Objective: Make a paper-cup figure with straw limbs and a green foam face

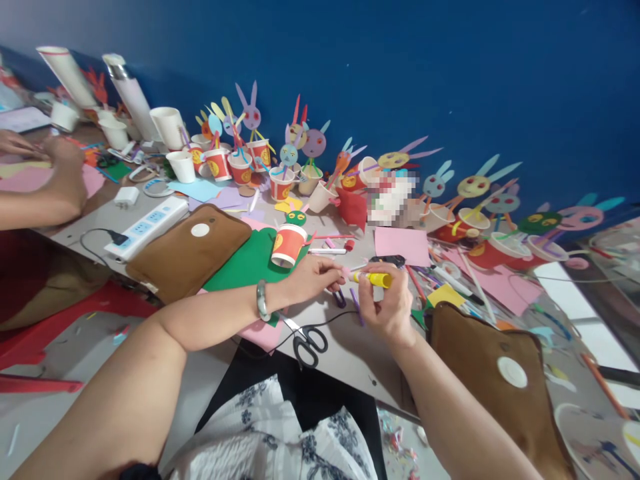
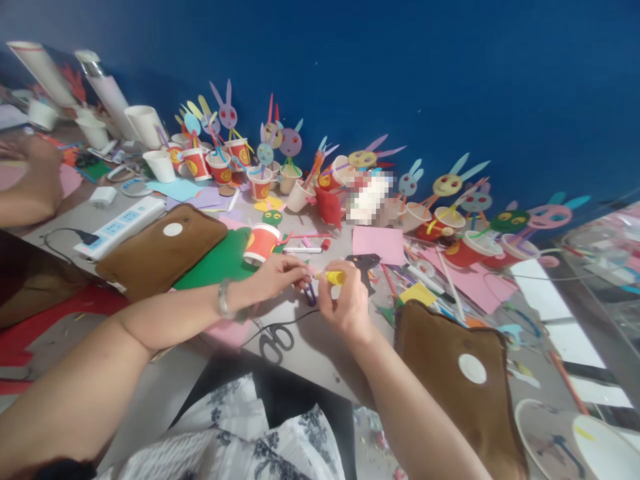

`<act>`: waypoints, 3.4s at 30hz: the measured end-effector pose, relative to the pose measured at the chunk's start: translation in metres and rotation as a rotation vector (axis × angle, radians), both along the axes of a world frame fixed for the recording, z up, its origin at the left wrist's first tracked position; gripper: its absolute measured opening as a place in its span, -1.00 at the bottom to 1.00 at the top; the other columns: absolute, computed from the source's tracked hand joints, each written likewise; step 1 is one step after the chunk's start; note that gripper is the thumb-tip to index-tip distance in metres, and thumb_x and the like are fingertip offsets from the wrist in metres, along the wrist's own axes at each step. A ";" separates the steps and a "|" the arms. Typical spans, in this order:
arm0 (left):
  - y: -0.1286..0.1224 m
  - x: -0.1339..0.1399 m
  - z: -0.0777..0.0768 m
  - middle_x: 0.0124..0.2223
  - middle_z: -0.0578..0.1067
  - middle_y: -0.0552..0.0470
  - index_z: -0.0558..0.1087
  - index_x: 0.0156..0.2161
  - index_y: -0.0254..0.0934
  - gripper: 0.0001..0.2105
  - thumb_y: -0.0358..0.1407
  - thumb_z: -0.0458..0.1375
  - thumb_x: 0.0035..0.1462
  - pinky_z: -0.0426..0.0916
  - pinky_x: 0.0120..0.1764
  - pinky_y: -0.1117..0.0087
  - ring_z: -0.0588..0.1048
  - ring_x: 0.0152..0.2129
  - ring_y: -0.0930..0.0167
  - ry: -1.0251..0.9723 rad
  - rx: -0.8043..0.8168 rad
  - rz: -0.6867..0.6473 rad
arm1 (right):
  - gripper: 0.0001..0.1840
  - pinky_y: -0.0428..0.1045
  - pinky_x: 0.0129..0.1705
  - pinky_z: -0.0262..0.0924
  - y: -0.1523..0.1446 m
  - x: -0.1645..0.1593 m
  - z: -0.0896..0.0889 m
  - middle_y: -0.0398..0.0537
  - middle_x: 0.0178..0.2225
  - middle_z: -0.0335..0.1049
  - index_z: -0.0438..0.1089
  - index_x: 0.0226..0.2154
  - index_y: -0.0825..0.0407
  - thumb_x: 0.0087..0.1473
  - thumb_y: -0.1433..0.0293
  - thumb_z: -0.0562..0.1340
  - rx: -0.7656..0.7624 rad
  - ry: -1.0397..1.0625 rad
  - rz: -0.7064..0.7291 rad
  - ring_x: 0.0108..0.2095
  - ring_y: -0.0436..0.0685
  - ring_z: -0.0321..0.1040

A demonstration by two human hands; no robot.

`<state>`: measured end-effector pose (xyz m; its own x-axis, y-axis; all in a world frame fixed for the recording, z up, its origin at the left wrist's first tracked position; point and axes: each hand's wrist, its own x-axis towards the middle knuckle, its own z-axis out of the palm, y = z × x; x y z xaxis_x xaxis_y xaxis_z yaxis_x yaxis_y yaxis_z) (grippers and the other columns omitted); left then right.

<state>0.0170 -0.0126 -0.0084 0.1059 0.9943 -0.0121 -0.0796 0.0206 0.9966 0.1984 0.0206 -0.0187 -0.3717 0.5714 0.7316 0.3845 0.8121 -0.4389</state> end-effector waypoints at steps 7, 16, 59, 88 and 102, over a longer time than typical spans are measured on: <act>0.002 -0.004 -0.003 -0.46 0.52 0.02 0.56 -0.38 -0.40 -0.77 -0.27 0.19 0.20 0.36 -0.39 0.51 0.45 -0.51 0.54 0.052 0.093 -0.013 | -0.71 -0.05 -0.53 0.36 0.007 -0.005 -0.001 -0.19 -0.44 0.45 0.24 -0.29 -0.01 0.20 0.14 0.27 -0.655 0.421 0.111 -0.63 -0.02 0.38; -0.002 -0.003 0.000 -0.49 0.51 0.01 0.56 -0.39 -0.39 -0.74 -0.28 0.14 0.25 0.32 -0.43 0.53 0.44 -0.52 0.52 0.174 0.218 -0.041 | -0.58 0.00 -0.49 0.40 0.010 -0.010 -0.002 -0.25 -0.55 0.42 0.28 -0.34 -0.05 0.05 0.00 0.36 -0.944 0.530 0.124 -0.58 0.06 0.44; 0.004 -0.002 -0.007 -0.47 0.52 0.03 0.54 -0.39 -0.42 -0.77 -0.25 0.25 0.18 0.43 -0.39 0.53 0.48 -0.54 0.56 -0.103 -0.038 -0.009 | -0.70 0.08 -0.31 0.48 -0.003 -0.007 -0.011 -0.04 -0.21 0.48 0.26 -0.17 -0.04 0.14 0.21 0.32 -0.341 0.360 -0.056 -0.34 0.13 0.55; 0.006 -0.005 -0.010 -0.48 0.52 0.03 0.54 -0.38 -0.39 -0.75 -0.19 0.25 0.16 0.39 -0.40 0.52 0.48 -0.52 0.53 -0.021 0.103 0.020 | -0.66 -0.02 -0.59 0.19 0.002 -0.007 -0.003 -0.27 -0.60 0.34 0.22 -0.21 -0.05 0.18 0.08 0.26 -0.522 0.258 -0.114 -0.64 0.07 0.34; 0.005 -0.003 -0.009 -0.47 0.50 0.04 0.55 -0.38 -0.39 -0.71 -0.14 0.24 0.17 0.36 -0.43 0.54 0.43 -0.53 0.55 -0.001 0.095 0.021 | -0.67 -0.06 -0.61 0.20 0.003 -0.007 -0.006 -0.29 -0.54 0.37 0.21 -0.24 -0.05 0.18 0.09 0.28 -0.579 0.327 -0.088 -0.65 -0.01 0.31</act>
<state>0.0142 -0.0073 -0.0174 0.0854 0.9929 0.0823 -0.0800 -0.0755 0.9939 0.1919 0.0232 -0.0245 -0.1170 0.9238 0.3646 0.2121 0.3819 -0.8995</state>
